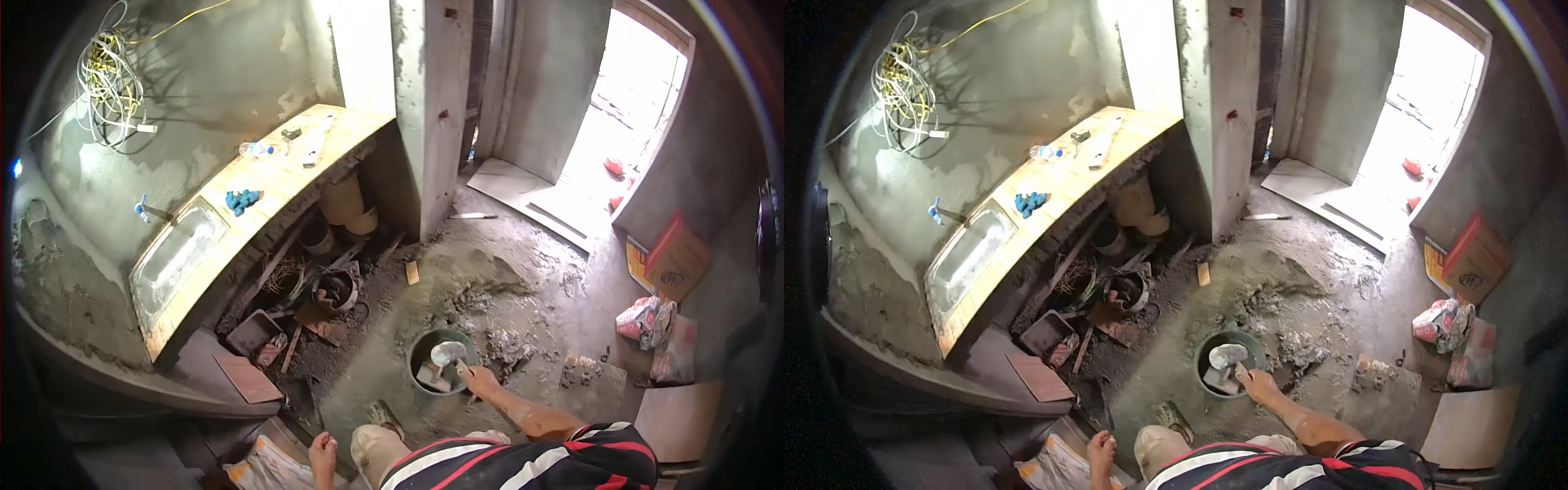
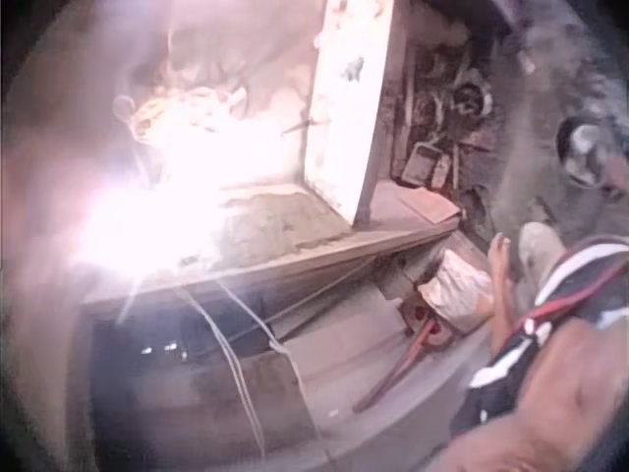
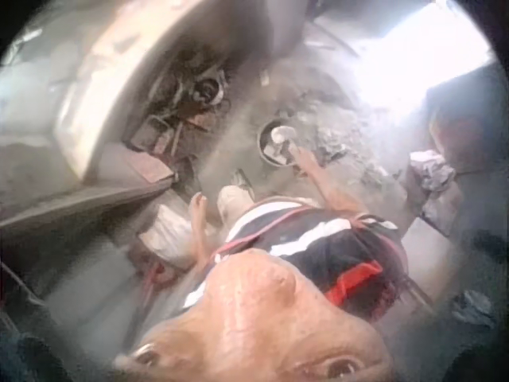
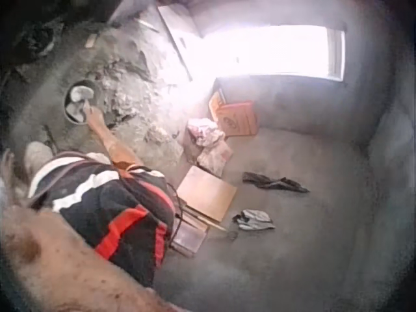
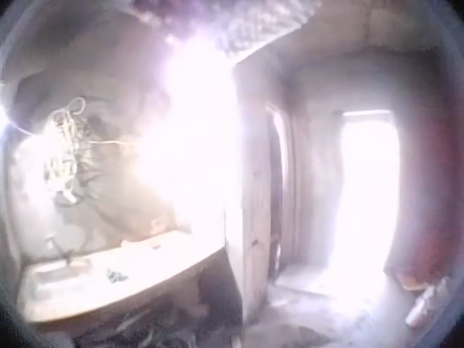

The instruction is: The person wipes a tile on a wall with a cloth, rinses the cloth in a bucket of water, and wipes the tile again. They then place a spirit level against the tile and tap the tile into a level position using a mallet.

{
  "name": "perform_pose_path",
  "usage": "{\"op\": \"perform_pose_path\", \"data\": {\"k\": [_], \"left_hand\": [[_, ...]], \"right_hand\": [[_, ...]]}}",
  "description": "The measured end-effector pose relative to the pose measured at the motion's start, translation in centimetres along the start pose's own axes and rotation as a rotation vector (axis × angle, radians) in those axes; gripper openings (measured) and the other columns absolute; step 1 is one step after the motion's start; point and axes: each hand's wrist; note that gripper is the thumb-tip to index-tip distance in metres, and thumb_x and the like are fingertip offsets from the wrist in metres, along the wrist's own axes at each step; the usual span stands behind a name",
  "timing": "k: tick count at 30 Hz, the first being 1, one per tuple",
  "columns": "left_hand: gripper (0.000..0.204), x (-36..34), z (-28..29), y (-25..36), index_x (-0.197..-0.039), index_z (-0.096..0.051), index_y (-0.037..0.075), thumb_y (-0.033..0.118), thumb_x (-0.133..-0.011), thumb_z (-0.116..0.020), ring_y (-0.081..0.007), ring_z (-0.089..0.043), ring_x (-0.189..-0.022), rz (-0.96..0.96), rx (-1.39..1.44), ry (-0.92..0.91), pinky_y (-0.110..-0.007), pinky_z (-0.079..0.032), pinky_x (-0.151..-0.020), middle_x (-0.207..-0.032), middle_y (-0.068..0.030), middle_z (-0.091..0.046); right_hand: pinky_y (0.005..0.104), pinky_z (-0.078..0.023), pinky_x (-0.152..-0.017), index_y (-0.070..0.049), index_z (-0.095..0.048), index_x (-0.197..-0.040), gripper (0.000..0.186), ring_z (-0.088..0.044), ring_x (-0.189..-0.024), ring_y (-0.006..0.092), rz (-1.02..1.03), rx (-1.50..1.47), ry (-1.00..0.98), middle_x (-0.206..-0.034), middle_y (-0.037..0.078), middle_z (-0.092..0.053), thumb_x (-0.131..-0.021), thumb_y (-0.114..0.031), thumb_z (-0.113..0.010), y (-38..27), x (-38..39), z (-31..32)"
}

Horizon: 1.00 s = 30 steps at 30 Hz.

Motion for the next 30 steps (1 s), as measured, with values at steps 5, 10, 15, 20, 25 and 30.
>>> {"op": "perform_pose_path", "data": {"k": [5, 10, 15, 20, 25, 30], "left_hand": [[0.043, -11.9, 4.0, 13.5, -0.125, -0.066, -0.006, 0.017, -0.089, -0.072, -0.0122, -0.064, -0.087, 0.004, 0.002, -0.184, -0.028, -0.052, -0.079, -0.099, -0.0052, -0.072], [0.043, -20.1, 3.3, 32.4, -0.13, -0.064, -0.005, 0.014, -0.092, -0.071, -0.0154, -0.066, -0.095, -0.326, -0.066, -0.35, -0.03, -0.053, -0.087, -0.107, -0.0084, -0.072], [0.045, -26.6, -0.6, 47.6, -0.138, -0.059, -0.003, 0.012, -0.097, -0.069, -0.015, -0.062, -0.112, -0.442, -0.038, -0.561, -0.03, -0.049, -0.099, -0.123, -0.0077, -0.069], [0.044, -34.0, -4.6, 59.7, -0.138, -0.06, -0.002, 0.01, -0.097, -0.07, -0.0148, -0.063, -0.112, -0.601, -0.227, -0.678, -0.03, -0.049, -0.1, -0.121, -0.0079, -0.07], [0.041, -41.1, -9.9, 71.9, -0.136, -0.062, 0.0, 0.011, -0.097, -0.07, -0.0163, -0.066, -0.104, -0.744, -0.308, -0.639, -0.031, -0.053, -0.092, -0.114, -0.0089, -0.072], [0.048, -50.6, -16.8, 82.5, -0.135, -0.062, -0.003, 0.022, -0.096, -0.071, -0.0172, -0.065, -0.104, -0.934, -0.289, -0.643, -0.031, -0.053, -0.091, -0.114, -0.0117, -0.072]], "right_hand": [[0.0489, -0.051, -0.075, 0.002, -0.067, -0.095, 0.048, -0.068, -0.079, 0.0362, -0.078, -0.009, 0.051, -0.084, 0.025, -0.068, -0.1, -0.045, -0.058, -10.8, -4.1, -1.0], [0.0513, -0.051, -0.08, 0.001, -0.068, -0.098, 0.048, -0.069, -0.094, 0.0446, -0.042, -0.029, 0.095, -0.095, 0.027, -0.07, -0.099, -0.047, -0.061, -17.4, -9.2, -0.5], [0.0524, -0.05, -0.081, 0.002, -0.066, -0.099, 0.049, -0.067, -0.096, 0.0479, 0.017, -0.006, 0.24, -0.096, 0.03, -0.068, -0.099, -0.047, -0.06, -18.5, -16.4, -0.2], [0.0547, -0.051, -0.082, 0.0, -0.072, -0.095, 0.048, -0.067, -0.095, 0.0487, -0.034, -0.065, 0.261, -0.097, 0.03, -0.069, -0.1, -0.045, -0.058, -22.2, -24.1, 2.1], [0.0524, -0.052, -0.081, 0.0, -0.071, -0.1, 0.048, -0.068, -0.096, 0.0477, -0.069, -0.176, 0.278, -0.098, 0.029, -0.07, -0.1, -0.047, -0.061, -26.5, -32.7, 5.4], [0.0532, -0.051, -0.083, 0.001, -0.069, -0.103, 0.039, -0.068, -0.098, 0.0484, 0.112, -0.15, 0.453, -0.098, 0.029, -0.07, -0.096, -0.037, -0.066, -35.7, -40.2, 13.8]]}}
Point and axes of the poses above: each hand's wrist, its own x-axis away from the middle knuckle, its own z-axis out of the back of the hand, y = z × x
